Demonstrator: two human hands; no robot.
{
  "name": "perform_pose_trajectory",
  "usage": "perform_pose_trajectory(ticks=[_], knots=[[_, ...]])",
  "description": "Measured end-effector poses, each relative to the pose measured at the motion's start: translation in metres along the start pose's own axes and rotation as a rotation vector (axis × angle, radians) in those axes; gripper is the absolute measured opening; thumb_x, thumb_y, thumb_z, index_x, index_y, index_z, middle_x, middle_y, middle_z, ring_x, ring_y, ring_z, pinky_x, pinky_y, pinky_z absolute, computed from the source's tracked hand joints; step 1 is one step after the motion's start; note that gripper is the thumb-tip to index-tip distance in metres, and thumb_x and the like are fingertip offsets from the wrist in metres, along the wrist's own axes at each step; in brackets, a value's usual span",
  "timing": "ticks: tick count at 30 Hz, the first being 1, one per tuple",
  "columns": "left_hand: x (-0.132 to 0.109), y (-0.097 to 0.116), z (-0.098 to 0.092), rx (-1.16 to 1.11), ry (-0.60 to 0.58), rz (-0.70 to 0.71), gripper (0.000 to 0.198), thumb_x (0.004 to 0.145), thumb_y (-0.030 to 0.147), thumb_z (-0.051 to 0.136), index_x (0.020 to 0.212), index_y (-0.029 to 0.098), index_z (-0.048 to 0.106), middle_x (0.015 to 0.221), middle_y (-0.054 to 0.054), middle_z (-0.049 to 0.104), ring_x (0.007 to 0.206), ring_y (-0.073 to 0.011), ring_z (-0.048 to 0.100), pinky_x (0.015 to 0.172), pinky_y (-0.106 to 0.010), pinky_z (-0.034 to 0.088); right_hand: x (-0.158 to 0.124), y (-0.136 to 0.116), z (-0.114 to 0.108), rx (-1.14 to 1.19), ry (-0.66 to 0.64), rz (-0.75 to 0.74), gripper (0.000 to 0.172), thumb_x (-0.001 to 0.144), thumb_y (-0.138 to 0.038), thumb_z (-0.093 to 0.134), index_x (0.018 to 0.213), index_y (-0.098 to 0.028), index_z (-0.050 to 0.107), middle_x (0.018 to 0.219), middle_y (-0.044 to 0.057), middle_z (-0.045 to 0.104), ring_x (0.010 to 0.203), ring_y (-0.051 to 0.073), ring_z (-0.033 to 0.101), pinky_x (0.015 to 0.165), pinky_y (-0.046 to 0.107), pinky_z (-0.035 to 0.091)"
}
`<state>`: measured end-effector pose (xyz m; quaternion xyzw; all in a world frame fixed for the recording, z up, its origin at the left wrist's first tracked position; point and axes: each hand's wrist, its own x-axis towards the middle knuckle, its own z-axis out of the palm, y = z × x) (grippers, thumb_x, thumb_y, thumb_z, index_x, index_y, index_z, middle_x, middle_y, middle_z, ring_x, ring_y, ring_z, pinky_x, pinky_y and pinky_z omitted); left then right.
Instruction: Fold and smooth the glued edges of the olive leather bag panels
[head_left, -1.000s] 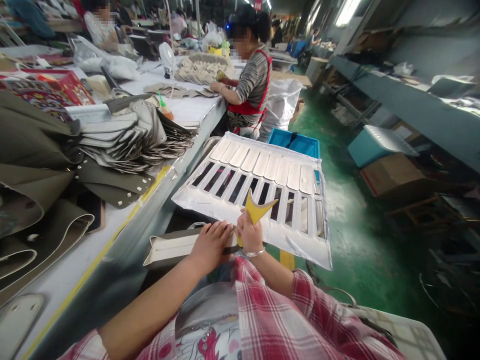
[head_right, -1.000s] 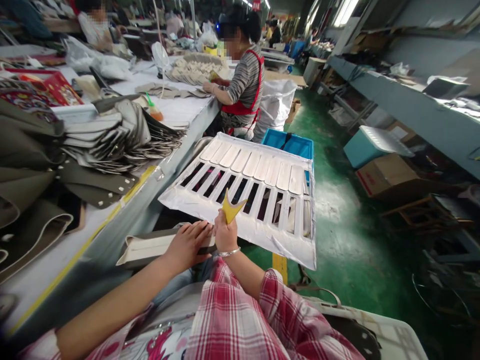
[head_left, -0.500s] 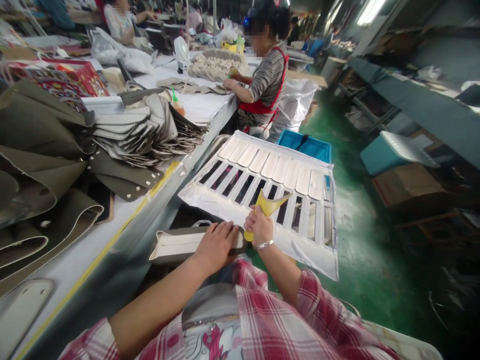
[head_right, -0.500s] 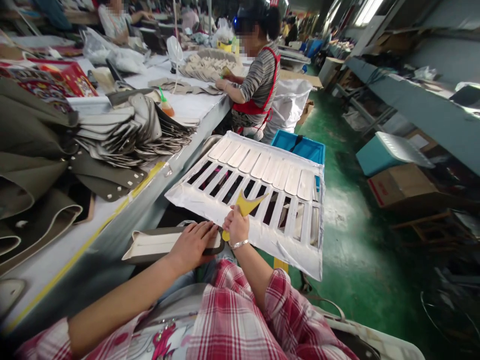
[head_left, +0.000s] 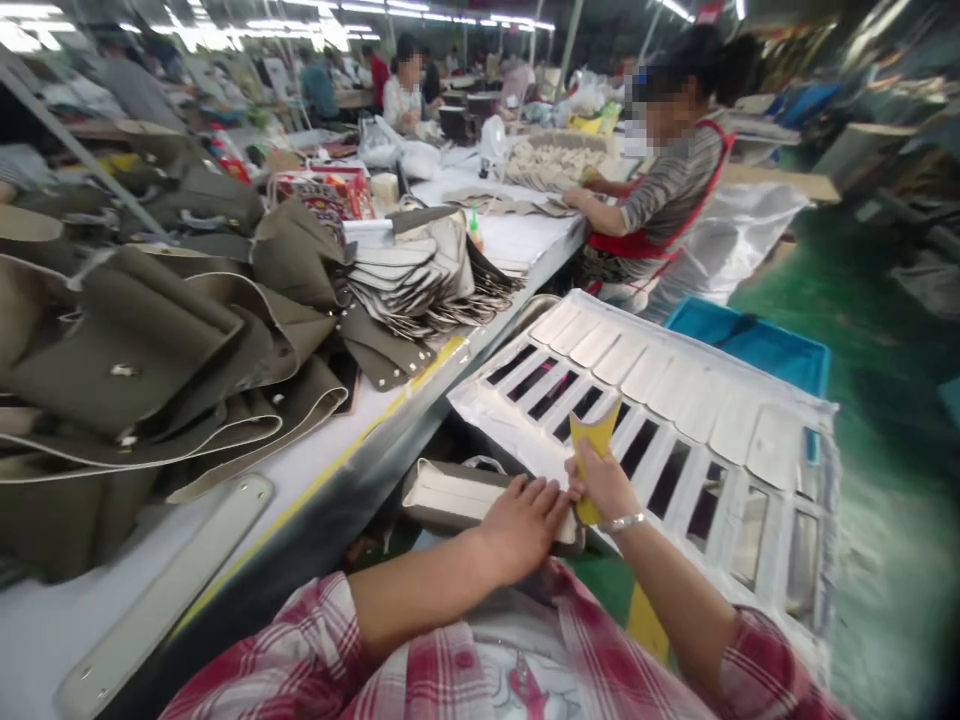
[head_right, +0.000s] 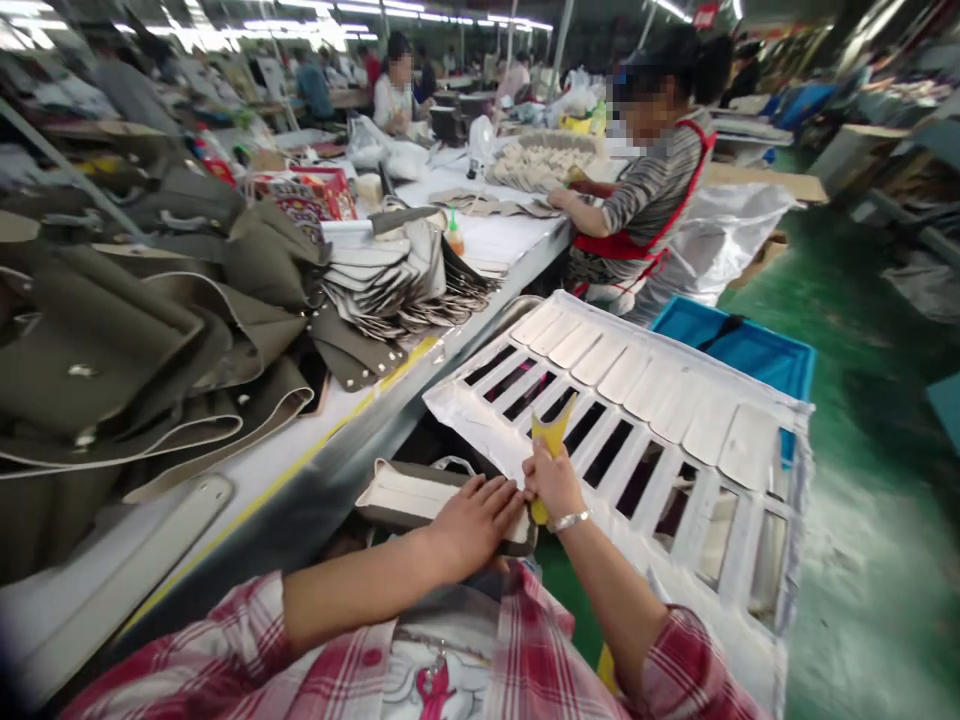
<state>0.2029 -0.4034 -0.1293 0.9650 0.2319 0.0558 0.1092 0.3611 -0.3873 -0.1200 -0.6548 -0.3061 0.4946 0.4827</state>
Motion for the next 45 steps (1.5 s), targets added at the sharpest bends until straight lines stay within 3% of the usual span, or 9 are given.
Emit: perform_pose_trajectory(ticks=[4,8,12,15,19,26,36,42,45], knots=[[-0.071,-0.036,-0.019,-0.269,0.353,-0.197,0.058,0.087,0.048,0.042,0.133,0.014,0.037,0.134,-0.013,0.047,0.126,-0.023,0.038,0.11,-0.043,0.02,-0.006,-0.026,0.007,-0.292,-0.29,0.017,0.04,0.079,-0.056,0.05,0.087,-0.017,0.051,0.064,0.003,0.063,0.047,0.013,0.058,0.043,0.023,0.047],[-0.13,-0.089,-0.011,-0.762,0.774,-0.804,0.042,0.092,0.039,0.033,0.122,0.014,0.048,0.125,-0.012,0.055,0.118,-0.0206,0.048,0.102,-0.039,0.035,0.007,-0.044,0.031,-0.62,-0.722,0.06,0.036,0.074,-0.047,0.061,0.096,-0.019,0.053,0.072,0.003,0.065,0.045,0.014,0.058,0.039,0.022,0.044],[-0.125,-0.11,0.007,-1.219,0.687,-0.836,0.052,0.093,0.045,0.021,0.117,0.014,0.055,0.121,-0.009,0.058,0.113,-0.0215,0.052,0.099,-0.038,0.038,0.037,-0.045,0.068,-0.983,-0.75,-0.058,0.034,0.075,-0.037,0.062,0.106,-0.022,0.058,0.07,0.002,0.065,0.04,0.012,0.053,0.041,0.023,0.037],[-0.109,-0.105,0.011,-1.266,0.606,-0.817,0.056,0.093,0.047,0.014,0.114,0.019,0.059,0.116,-0.004,0.062,0.107,-0.0198,0.055,0.098,-0.035,0.038,0.049,-0.039,0.098,-1.29,-0.668,-0.306,0.021,0.084,-0.035,0.05,0.095,-0.021,0.062,0.07,0.004,0.063,0.059,0.017,0.057,0.053,0.026,0.036],[-0.107,-0.099,0.012,-1.296,0.607,-0.863,0.061,0.093,0.049,0.008,0.117,0.02,0.056,0.115,-0.003,0.062,0.105,-0.0197,0.056,0.095,-0.033,0.04,0.049,-0.023,0.139,-1.491,-0.59,-0.539,0.037,0.092,-0.04,0.036,0.081,-0.016,0.062,0.077,0.01,0.063,0.07,0.021,0.058,0.063,0.031,0.036],[-0.117,-0.102,0.035,-1.344,0.589,-1.039,0.07,0.088,0.06,0.007,0.116,0.022,0.058,0.116,-0.002,0.061,0.112,-0.0228,0.051,0.1,-0.038,0.035,0.061,-0.011,0.187,-1.338,-0.676,-0.933,0.049,0.092,-0.045,0.033,0.071,-0.015,0.066,0.073,0.009,0.063,0.073,0.02,0.055,0.074,0.034,0.03],[-0.108,-0.1,0.033,-2.075,0.743,-1.033,0.094,0.075,0.078,0.009,0.109,0.008,0.062,0.097,-0.014,0.069,0.107,-0.0309,0.056,0.094,-0.044,0.041,0.076,-0.015,0.209,-1.253,-1.008,-1.318,0.047,0.092,-0.045,0.034,0.071,-0.016,0.064,0.067,0.007,0.061,0.066,0.017,0.048,0.073,0.035,0.026],[-0.109,-0.094,0.033,-1.773,0.854,-1.381,0.064,0.077,0.066,0.043,0.101,0.011,0.066,0.094,-0.011,0.069,0.104,-0.0295,0.058,0.089,-0.037,0.043,0.084,-0.017,0.22,-1.192,-1.147,-1.543,0.048,0.092,-0.043,0.032,0.068,-0.016,0.064,0.064,0.007,0.062,0.062,0.016,0.049,0.069,0.035,0.025],[-0.111,-0.092,0.026,-1.616,0.866,-1.421,0.052,0.074,0.058,0.054,0.095,0.013,0.068,0.096,-0.009,0.069,0.105,-0.0284,0.056,0.092,-0.034,0.04,0.088,-0.021,0.226,-1.142,-1.242,-1.626,0.046,0.091,-0.042,0.034,0.067,-0.016,0.064,0.062,0.006,0.062,0.059,0.016,0.049,0.067,0.035,0.023]])
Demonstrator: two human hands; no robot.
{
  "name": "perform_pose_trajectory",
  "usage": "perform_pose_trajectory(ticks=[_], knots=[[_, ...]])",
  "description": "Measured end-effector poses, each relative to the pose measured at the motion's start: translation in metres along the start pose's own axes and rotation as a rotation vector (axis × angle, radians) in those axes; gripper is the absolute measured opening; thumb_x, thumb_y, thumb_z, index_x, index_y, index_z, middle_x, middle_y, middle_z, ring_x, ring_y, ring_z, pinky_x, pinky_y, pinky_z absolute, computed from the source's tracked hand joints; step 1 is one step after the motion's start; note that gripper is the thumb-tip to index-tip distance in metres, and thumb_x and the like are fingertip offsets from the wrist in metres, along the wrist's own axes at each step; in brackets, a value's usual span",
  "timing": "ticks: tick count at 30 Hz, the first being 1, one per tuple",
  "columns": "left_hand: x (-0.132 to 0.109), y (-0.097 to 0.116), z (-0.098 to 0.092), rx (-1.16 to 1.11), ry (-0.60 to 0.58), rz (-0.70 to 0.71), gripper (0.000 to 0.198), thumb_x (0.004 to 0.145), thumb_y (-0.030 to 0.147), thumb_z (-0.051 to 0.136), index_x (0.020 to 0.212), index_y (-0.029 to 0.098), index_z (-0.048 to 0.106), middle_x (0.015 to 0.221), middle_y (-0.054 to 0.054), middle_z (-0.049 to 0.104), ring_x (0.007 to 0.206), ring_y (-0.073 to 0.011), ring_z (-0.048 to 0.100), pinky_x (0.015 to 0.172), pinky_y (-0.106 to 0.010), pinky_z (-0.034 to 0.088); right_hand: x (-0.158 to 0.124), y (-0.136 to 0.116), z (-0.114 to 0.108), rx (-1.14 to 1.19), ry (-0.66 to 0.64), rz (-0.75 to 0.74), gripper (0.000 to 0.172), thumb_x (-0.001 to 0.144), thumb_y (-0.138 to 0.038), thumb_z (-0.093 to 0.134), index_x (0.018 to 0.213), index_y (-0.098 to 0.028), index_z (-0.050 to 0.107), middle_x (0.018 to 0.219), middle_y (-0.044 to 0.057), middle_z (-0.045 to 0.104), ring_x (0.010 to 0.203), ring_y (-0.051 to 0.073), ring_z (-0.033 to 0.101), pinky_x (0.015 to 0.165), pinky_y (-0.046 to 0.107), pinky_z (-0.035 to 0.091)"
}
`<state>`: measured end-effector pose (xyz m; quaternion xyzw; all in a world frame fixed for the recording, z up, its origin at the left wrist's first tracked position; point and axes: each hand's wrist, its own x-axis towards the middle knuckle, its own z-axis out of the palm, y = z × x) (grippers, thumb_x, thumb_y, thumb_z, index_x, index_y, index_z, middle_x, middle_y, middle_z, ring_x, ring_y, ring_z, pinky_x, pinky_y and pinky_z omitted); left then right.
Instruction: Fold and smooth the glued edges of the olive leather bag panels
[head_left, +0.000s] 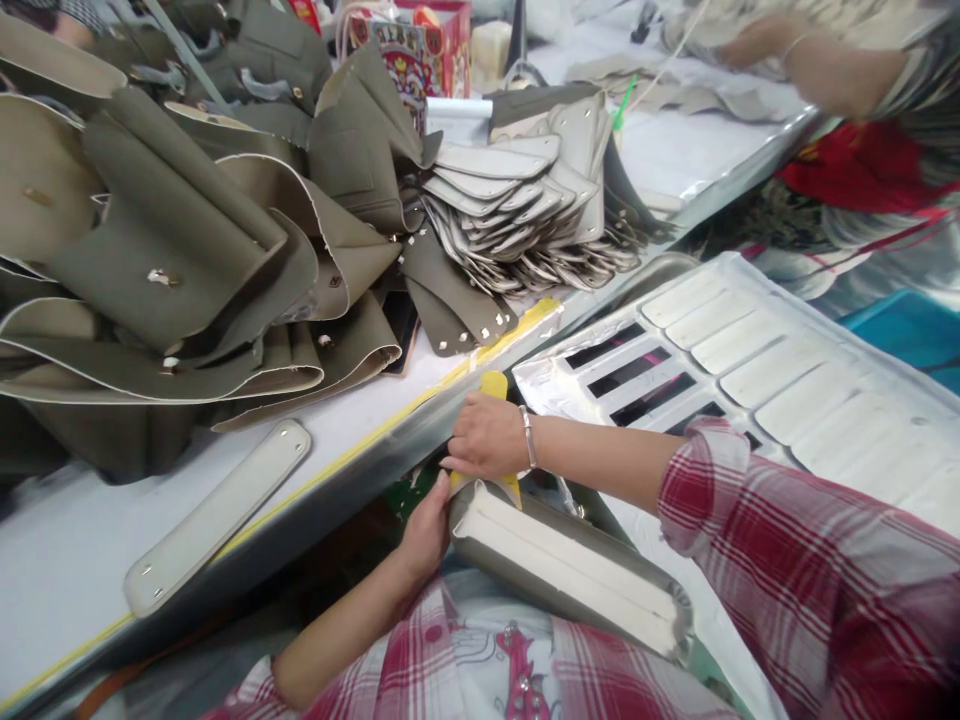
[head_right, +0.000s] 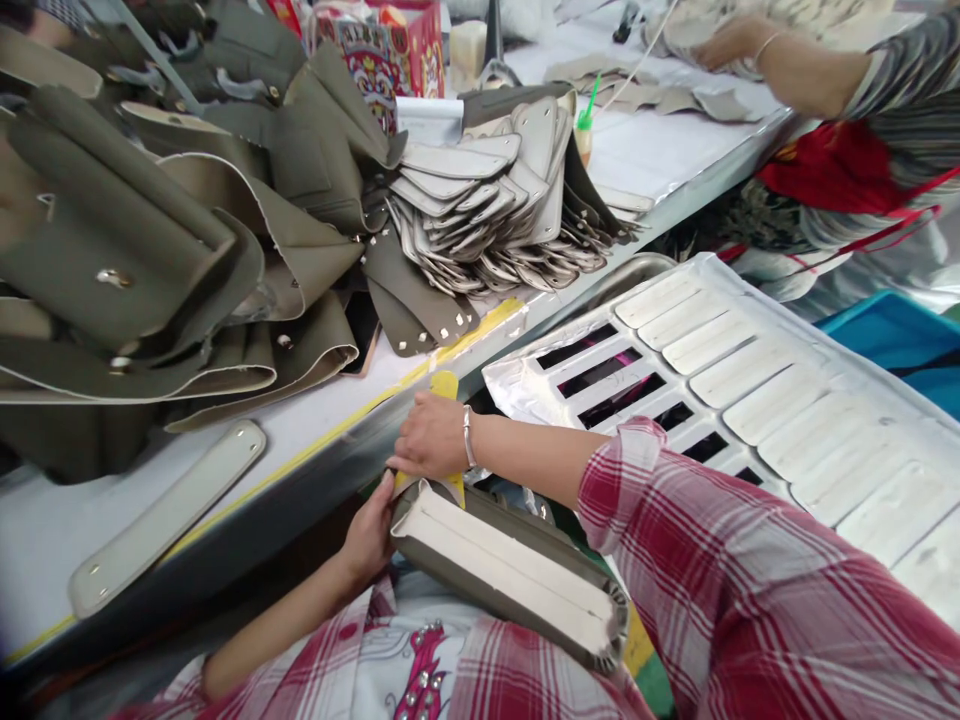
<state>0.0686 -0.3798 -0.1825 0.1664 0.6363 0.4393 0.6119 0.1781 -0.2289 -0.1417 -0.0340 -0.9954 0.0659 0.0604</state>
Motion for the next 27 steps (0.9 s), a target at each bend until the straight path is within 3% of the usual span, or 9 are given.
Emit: perform_pose_trajectory(ticks=[4,9,14,21,27], knots=[[-0.004,0.002,0.0,0.167,-0.044,0.106,0.049,0.077,0.057,0.051,0.089,0.013,0.07,0.098,-0.008,0.069,0.1,-0.0263,0.057,0.092,-0.033,0.039,0.006,0.006,-0.002,0.009,-0.022,-0.122,0.046,0.091,-0.042,0.035,0.065,-0.017,0.064,0.061,0.005,0.062,0.057,0.015,0.05,0.067,0.035,0.023],[0.003,-0.016,-0.007,0.271,-0.077,0.137,0.059,0.083,0.06,0.039,0.091,0.01,0.068,0.095,-0.008,0.069,0.09,-0.0232,0.058,0.086,-0.032,0.041,0.008,0.01,-0.002,0.038,-0.017,-0.195,0.046,0.091,-0.042,0.034,0.065,-0.018,0.064,0.062,0.004,0.063,0.057,0.015,0.05,0.067,0.035,0.023],[0.006,-0.028,-0.012,0.299,-0.086,0.157,0.06,0.084,0.06,0.036,0.093,0.011,0.068,0.096,-0.007,0.068,0.087,-0.0212,0.057,0.084,-0.031,0.041,0.004,0.011,0.003,0.079,0.008,-0.204,0.046,0.091,-0.042,0.035,0.065,-0.017,0.064,0.062,0.004,0.063,0.058,0.015,0.05,0.067,0.035,0.022],[0.0,-0.013,-0.005,0.445,-0.088,0.137,0.062,0.082,0.064,0.034,0.087,0.012,0.067,0.093,-0.009,0.068,0.088,-0.0233,0.058,0.085,-0.034,0.043,-0.005,0.011,0.005,0.119,0.034,-0.154,0.047,0.092,-0.04,0.033,0.066,-0.017,0.064,0.06,0.004,0.062,0.056,0.014,0.05,0.066,0.034,0.022],[0.002,-0.017,-0.01,0.487,-0.067,0.159,0.058,0.079,0.064,0.04,0.089,0.014,0.067,0.095,-0.009,0.068,0.094,-0.0247,0.058,0.093,-0.037,0.04,-0.01,0.01,0.006,0.124,0.051,-0.13,0.047,0.092,-0.04,0.032,0.065,-0.017,0.063,0.059,0.004,0.062,0.054,0.014,0.049,0.065,0.034,0.021]])
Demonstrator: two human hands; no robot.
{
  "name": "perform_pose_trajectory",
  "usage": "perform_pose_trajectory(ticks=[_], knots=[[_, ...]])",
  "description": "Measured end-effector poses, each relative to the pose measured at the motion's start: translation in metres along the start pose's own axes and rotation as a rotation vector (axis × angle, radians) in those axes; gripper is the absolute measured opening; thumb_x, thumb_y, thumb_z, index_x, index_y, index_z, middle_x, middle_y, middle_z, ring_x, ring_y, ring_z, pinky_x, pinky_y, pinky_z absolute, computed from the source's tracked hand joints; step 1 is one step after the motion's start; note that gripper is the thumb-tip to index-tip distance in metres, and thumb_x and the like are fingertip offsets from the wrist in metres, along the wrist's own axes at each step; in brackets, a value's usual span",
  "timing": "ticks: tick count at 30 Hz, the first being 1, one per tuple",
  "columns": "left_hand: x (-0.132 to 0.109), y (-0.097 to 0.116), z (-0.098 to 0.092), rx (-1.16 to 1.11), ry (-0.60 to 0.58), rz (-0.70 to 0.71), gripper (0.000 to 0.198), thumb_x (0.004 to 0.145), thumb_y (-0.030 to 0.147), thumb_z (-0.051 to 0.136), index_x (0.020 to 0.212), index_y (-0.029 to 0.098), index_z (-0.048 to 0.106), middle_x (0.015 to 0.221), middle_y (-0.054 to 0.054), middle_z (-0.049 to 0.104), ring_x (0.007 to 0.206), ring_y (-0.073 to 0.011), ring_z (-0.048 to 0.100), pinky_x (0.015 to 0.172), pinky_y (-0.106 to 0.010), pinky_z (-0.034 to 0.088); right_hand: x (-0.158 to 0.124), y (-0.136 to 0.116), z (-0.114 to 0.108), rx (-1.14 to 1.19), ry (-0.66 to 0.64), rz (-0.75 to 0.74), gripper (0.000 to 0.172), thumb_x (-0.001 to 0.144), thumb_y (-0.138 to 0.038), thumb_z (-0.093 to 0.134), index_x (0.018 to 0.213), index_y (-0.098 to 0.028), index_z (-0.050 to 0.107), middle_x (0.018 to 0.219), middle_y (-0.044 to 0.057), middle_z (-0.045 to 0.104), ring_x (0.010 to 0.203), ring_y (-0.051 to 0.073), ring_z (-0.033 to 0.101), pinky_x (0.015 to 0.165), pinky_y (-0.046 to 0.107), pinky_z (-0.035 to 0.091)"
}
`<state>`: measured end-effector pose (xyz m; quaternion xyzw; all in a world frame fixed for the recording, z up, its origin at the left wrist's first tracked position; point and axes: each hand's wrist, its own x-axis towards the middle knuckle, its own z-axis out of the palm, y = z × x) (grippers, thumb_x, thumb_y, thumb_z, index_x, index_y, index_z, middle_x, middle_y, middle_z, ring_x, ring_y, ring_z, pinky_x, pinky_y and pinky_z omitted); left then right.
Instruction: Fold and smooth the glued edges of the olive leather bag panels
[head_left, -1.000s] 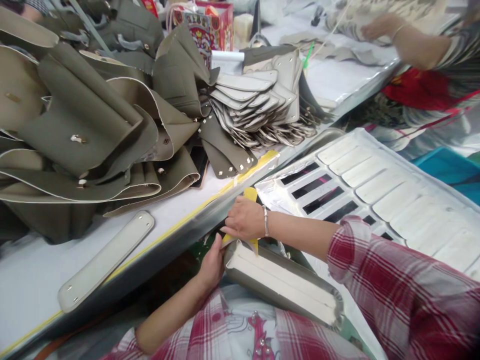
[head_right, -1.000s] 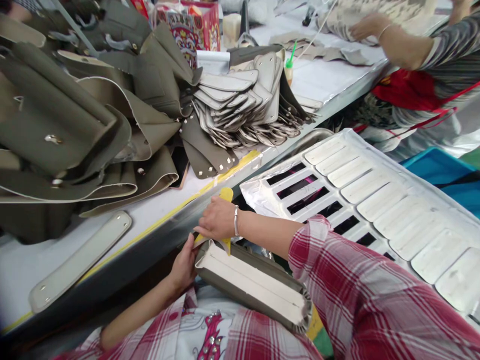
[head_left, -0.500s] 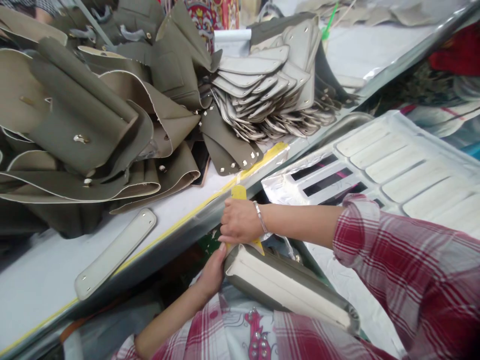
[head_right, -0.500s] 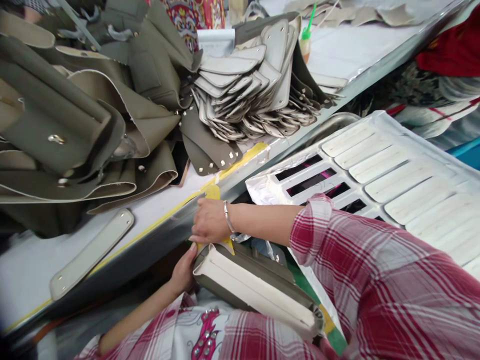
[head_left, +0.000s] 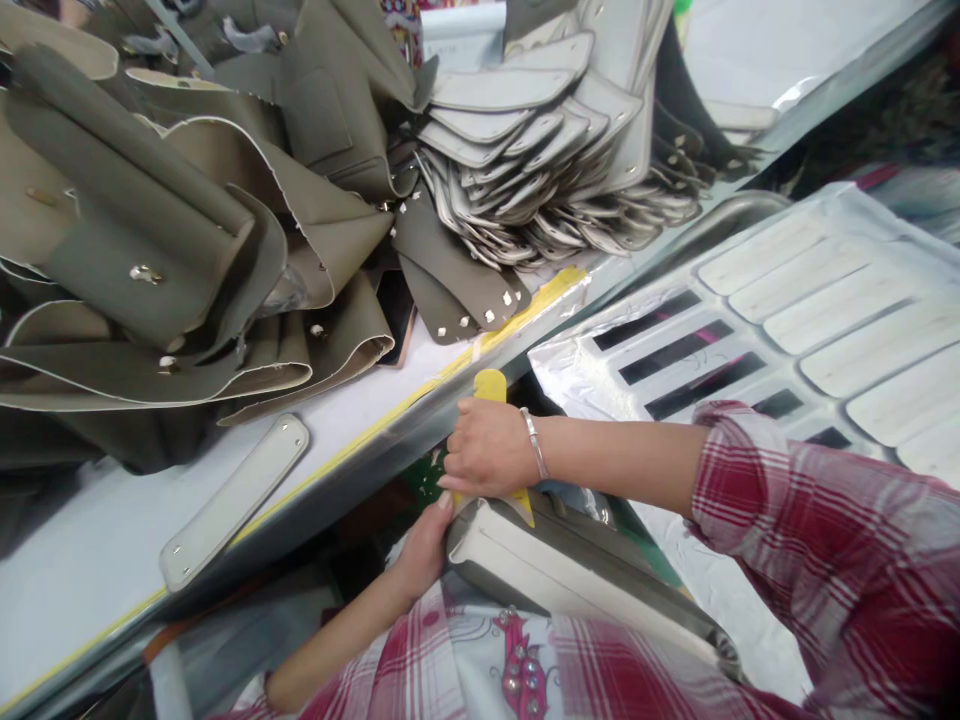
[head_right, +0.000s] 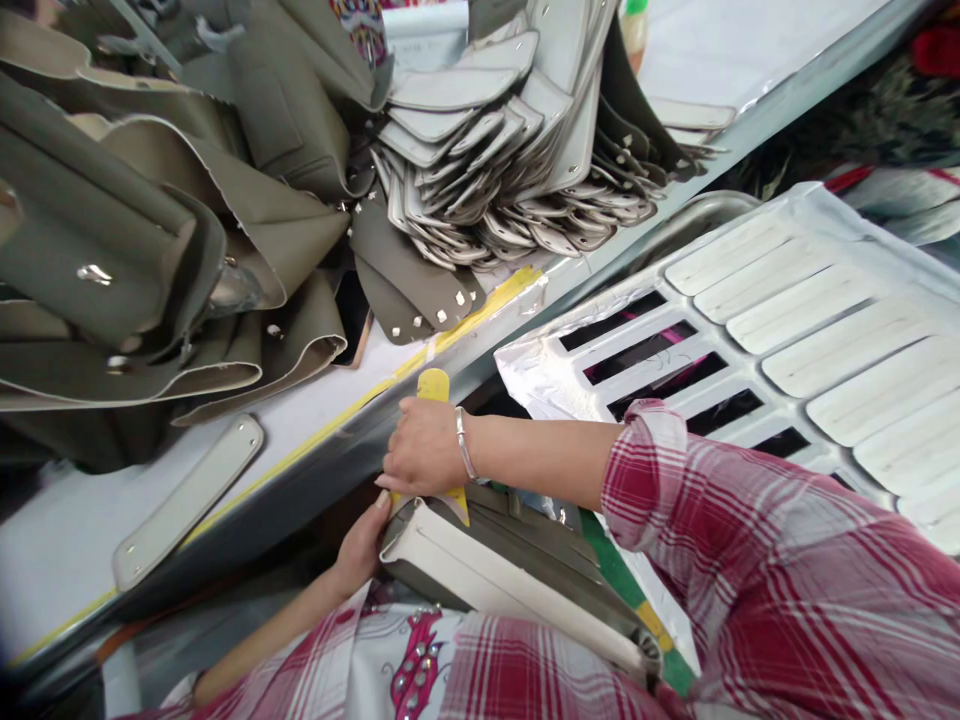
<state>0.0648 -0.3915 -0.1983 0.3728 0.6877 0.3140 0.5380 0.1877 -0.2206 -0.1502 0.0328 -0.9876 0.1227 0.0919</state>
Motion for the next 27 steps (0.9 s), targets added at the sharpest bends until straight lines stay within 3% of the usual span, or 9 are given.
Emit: perform_pose_trajectory(ticks=[10,23,27], knots=[[0.003,-0.011,-0.008,0.125,-0.013,0.098,0.046,0.08,0.053,0.047,0.1,0.017,0.065,0.114,-0.01,0.063,0.114,-0.0274,0.051,0.103,-0.042,0.035,-0.013,-0.011,0.004,0.005,0.015,0.202,0.052,0.094,-0.042,0.028,0.065,-0.017,0.062,0.062,0.005,0.063,0.057,0.015,0.049,0.063,0.034,0.021],[0.009,0.025,-0.003,-0.076,-0.055,0.02,0.033,0.077,0.044,0.055,0.099,0.023,0.066,0.114,-0.005,0.063,0.121,-0.0277,0.043,0.104,-0.037,0.032,-0.026,-0.035,0.0,0.067,-0.118,0.514,0.047,0.095,-0.04,0.029,0.073,-0.016,0.063,0.07,0.006,0.066,0.066,0.019,0.058,0.064,0.033,0.024],[0.016,0.038,-0.004,-0.049,-0.21,0.136,0.04,0.087,0.046,0.04,0.108,0.019,0.061,0.111,-0.005,0.062,0.112,-0.0243,0.049,0.096,-0.032,0.038,-0.028,-0.036,0.001,0.096,-0.166,0.582,0.047,0.095,-0.04,0.027,0.077,-0.017,0.064,0.073,0.007,0.067,0.067,0.021,0.06,0.062,0.033,0.027]])
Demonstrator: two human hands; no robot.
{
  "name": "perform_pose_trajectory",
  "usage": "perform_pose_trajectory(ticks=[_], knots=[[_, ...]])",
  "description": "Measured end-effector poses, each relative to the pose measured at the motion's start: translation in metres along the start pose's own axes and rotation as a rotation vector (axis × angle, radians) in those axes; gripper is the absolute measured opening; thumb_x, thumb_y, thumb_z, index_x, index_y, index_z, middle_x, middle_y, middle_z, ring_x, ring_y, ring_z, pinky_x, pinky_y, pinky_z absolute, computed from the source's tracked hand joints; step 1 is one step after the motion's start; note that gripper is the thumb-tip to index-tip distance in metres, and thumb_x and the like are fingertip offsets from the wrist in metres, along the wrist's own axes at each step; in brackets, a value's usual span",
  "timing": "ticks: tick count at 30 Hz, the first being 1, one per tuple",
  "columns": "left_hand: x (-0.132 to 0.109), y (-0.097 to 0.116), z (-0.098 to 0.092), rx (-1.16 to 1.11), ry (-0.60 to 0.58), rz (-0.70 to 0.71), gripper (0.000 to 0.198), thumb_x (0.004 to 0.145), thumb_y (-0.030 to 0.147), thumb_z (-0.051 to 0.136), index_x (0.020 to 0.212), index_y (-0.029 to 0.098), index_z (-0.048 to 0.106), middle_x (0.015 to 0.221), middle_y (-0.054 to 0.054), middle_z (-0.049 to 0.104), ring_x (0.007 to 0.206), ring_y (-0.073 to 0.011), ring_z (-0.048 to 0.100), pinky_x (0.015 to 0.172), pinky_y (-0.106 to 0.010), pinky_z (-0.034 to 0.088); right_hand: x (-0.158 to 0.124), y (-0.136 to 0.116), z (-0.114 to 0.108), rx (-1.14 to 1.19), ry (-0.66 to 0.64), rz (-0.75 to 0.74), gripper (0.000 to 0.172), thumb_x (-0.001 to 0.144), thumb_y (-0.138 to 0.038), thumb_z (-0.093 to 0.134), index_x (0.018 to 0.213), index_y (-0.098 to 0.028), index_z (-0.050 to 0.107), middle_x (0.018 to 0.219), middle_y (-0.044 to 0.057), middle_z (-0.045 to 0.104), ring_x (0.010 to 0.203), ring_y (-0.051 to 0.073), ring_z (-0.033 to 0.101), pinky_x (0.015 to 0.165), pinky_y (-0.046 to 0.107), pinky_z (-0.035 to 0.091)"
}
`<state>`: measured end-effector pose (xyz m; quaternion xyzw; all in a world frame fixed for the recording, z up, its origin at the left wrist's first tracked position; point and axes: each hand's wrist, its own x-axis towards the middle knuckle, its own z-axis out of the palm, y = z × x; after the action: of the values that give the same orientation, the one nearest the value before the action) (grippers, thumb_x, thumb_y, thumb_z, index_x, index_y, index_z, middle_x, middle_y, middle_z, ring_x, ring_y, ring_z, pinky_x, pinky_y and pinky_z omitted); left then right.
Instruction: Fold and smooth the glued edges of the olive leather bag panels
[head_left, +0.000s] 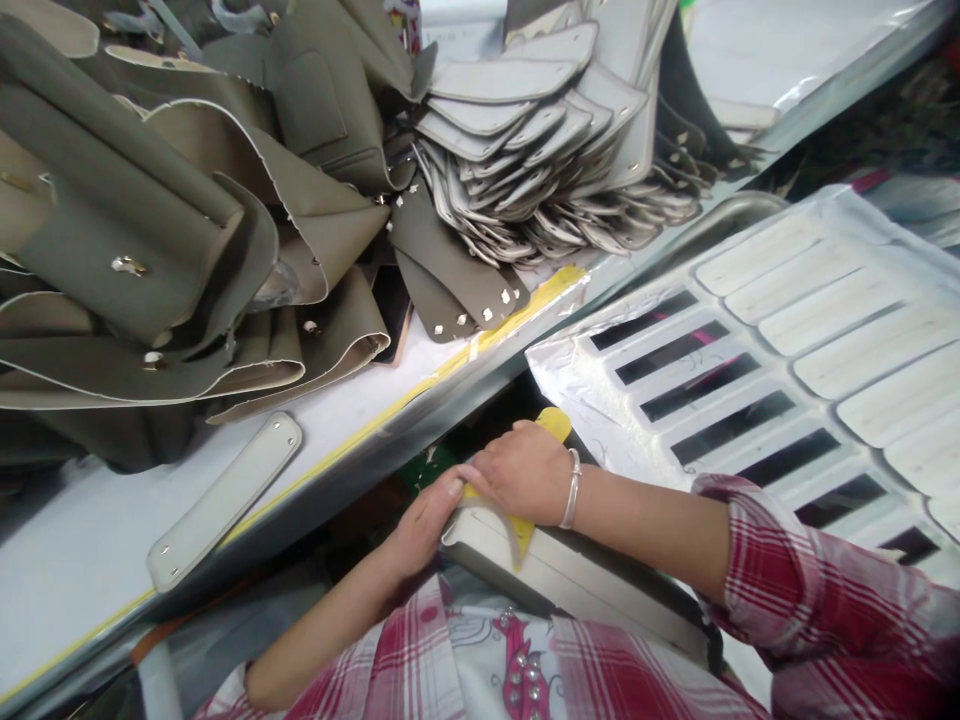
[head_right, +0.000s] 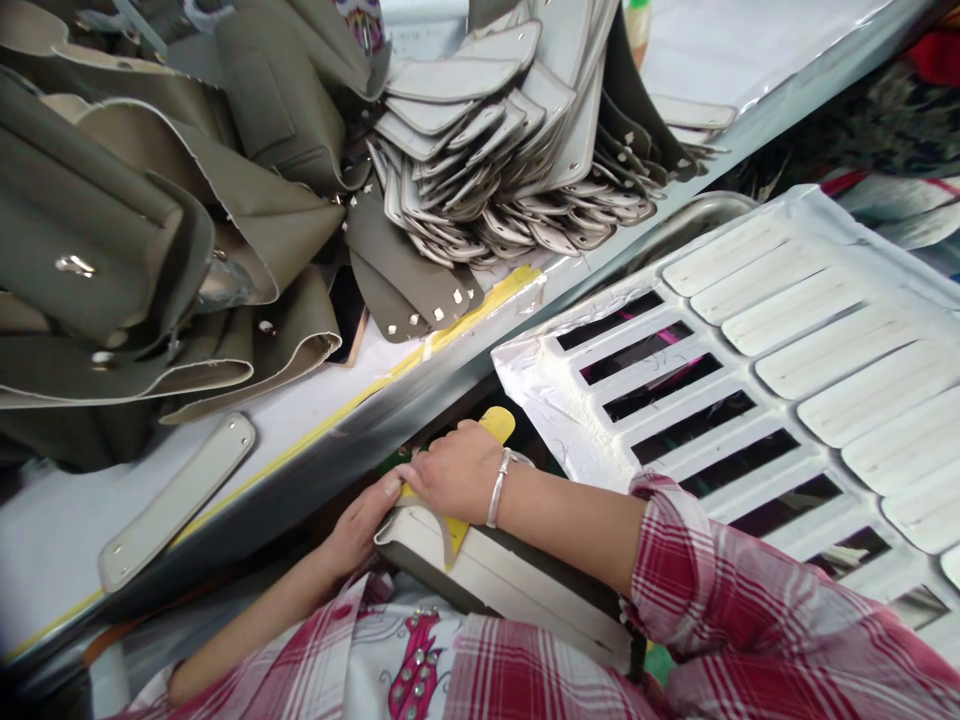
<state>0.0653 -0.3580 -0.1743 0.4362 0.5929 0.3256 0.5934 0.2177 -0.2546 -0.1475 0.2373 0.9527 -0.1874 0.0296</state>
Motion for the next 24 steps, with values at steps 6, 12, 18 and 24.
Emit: perform_pose_trajectory(ticks=[6,12,18,24], knots=[[0.014,0.017,-0.004,0.046,-0.206,0.041,0.04,0.092,0.041,0.032,0.114,0.017,0.057,0.115,-0.006,0.058,0.105,-0.0207,0.051,0.095,-0.029,0.036,-0.011,0.002,0.002,0.043,-0.059,0.066,0.048,0.096,-0.038,0.023,0.082,-0.019,0.065,0.071,0.008,0.066,0.065,0.023,0.062,0.054,0.032,0.029],[0.009,0.023,-0.005,-0.002,-0.247,-0.031,0.041,0.09,0.042,0.039,0.119,0.018,0.054,0.116,-0.007,0.059,0.1,-0.0206,0.053,0.089,-0.029,0.039,-0.024,-0.01,-0.005,0.076,-0.155,0.19,0.052,0.096,-0.041,0.02,0.089,-0.016,0.066,0.076,0.011,0.067,0.07,0.025,0.063,0.055,0.033,0.036],[0.002,0.014,-0.015,-0.167,-0.249,-0.105,0.056,0.084,0.058,0.039,0.116,0.017,0.059,0.11,-0.007,0.064,0.103,-0.0239,0.054,0.092,-0.034,0.038,-0.049,-0.026,-0.014,-0.032,-0.204,0.404,0.056,0.095,-0.045,0.022,0.079,-0.016,0.067,0.076,0.012,0.067,0.072,0.025,0.064,0.058,0.032,0.041],[0.017,0.014,-0.027,-0.183,-0.405,-0.063,0.054,0.081,0.056,0.048,0.108,0.013,0.064,0.103,-0.01,0.067,0.102,-0.0246,0.056,0.093,-0.035,0.038,-0.112,-0.059,-0.04,0.043,-0.098,0.766,0.054,0.093,-0.05,0.024,0.075,-0.018,0.063,0.073,0.009,0.065,0.07,0.022,0.061,0.062,0.032,0.041]])
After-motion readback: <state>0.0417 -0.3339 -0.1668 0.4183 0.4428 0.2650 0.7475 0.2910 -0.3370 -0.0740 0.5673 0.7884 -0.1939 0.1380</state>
